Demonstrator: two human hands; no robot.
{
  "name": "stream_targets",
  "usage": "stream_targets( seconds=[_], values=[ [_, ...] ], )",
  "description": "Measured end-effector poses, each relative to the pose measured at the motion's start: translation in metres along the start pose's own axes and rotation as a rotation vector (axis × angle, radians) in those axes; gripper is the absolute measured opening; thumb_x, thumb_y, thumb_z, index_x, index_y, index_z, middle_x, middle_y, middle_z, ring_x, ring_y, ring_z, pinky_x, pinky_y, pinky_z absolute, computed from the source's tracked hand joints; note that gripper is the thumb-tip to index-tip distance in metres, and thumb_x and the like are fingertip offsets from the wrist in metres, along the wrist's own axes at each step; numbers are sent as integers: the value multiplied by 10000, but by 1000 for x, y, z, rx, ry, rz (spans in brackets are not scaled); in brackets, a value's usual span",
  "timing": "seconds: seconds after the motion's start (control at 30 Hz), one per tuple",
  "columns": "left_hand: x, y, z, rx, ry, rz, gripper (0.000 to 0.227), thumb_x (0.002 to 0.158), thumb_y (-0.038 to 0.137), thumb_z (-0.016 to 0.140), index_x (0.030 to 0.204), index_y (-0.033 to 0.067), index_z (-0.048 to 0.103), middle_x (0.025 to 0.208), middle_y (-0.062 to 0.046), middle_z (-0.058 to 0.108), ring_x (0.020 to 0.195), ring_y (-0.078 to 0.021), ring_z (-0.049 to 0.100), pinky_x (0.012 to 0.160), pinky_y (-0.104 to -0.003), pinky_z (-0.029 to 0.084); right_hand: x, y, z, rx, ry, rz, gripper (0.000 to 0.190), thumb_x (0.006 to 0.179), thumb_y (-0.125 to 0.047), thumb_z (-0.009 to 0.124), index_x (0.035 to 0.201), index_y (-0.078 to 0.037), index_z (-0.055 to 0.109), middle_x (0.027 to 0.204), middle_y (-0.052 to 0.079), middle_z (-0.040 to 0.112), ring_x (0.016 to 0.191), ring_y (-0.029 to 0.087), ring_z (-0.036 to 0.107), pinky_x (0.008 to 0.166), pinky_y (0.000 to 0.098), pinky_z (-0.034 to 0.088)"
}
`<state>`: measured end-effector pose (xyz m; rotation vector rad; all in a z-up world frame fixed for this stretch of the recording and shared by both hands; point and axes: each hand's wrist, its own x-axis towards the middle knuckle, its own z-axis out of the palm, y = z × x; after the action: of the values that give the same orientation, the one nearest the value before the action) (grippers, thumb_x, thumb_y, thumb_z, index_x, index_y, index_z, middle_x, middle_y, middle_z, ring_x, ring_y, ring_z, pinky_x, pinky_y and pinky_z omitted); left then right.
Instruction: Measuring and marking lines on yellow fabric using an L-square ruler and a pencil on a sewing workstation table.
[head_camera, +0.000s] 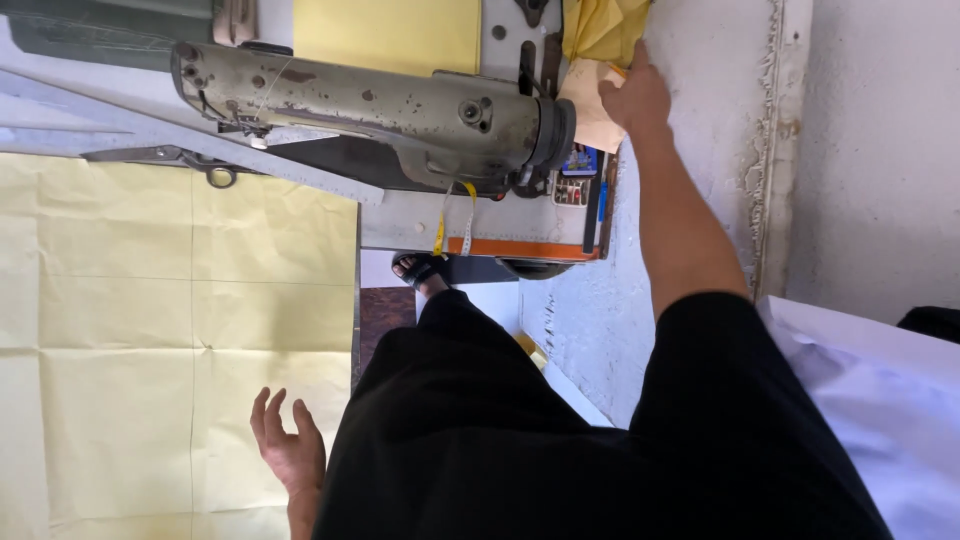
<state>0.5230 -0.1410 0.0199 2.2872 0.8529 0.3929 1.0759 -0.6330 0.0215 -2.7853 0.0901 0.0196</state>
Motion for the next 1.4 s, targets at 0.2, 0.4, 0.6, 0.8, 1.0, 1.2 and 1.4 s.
stream_targets(
  seconds=[0.2, 0.4, 0.6, 0.8, 1.0, 1.2, 1.4],
  values=[
    [-23, 16, -42, -18, -67, -226, 222, 1036, 57, 605, 1221, -49, 665, 1460, -147, 543, 1203, -301, 623, 981, -515, 535, 16, 14, 9, -346, 96, -68, 104, 924, -160, 661, 869, -72, 671, 910, 117, 575, 738, 335, 640, 543, 439, 525],
    [-63, 2, -48, -150, 62, -331, 279, 1046, 22, 595, 1304, -81, 625, 1411, -170, 571, 1125, -271, 656, 957, -444, 556, -59, -27, -47, 75, 396, -277, 209, 977, -175, 695, 826, -70, 596, 900, 93, 541, 715, 241, 544, 557, 407, 428],
    [-68, -5, -38, -194, -2, -302, 213, 1040, 72, 598, 1236, 31, 671, 1389, -73, 608, 1098, -210, 671, 956, -403, 552, -98, -25, -8, 52, -205, 418, 218, 917, -279, 588, 950, -65, 620, 855, 72, 616, 730, 241, 601, 548, 375, 438],
    [-74, -21, -42, -130, -52, -213, 236, 1048, 55, 611, 1270, -13, 654, 1382, -119, 619, 1078, -215, 680, 929, -416, 571, -91, -14, 20, 11, -95, 341, 649, 960, -502, 662, 1429, -83, 502, 1236, 152, 674, 1103, 386, 641, 811, 525, 560],
    [-76, -24, -46, -132, -41, -298, 225, 1052, 62, 598, 1260, -3, 651, 1393, -111, 601, 1090, -216, 667, 877, -389, 569, -74, -9, 38, -5, -53, 309, 540, 956, -469, 692, 1335, -92, 612, 1166, 129, 711, 1045, 364, 672, 768, 500, 558],
    [-71, -20, -41, -127, -28, -247, 228, 1046, 53, 601, 1259, -9, 652, 1385, -130, 609, 1066, -225, 681, 898, -392, 561, -70, -7, 39, 19, -11, 412, 157, 967, -265, 665, 1056, -139, 694, 953, 82, 737, 840, 306, 714, 618, 445, 581],
    [-21, 61, -59, -251, 28, -260, 265, 1051, 44, 597, 1306, -21, 631, 1367, -133, 614, 1113, -249, 662, 984, -395, 542, -154, -116, -78, 276, 593, -179, 149, 922, -102, 792, 908, -59, 650, 980, 54, 550, 831, 224, 637, 667, 379, 532]
  ],
)
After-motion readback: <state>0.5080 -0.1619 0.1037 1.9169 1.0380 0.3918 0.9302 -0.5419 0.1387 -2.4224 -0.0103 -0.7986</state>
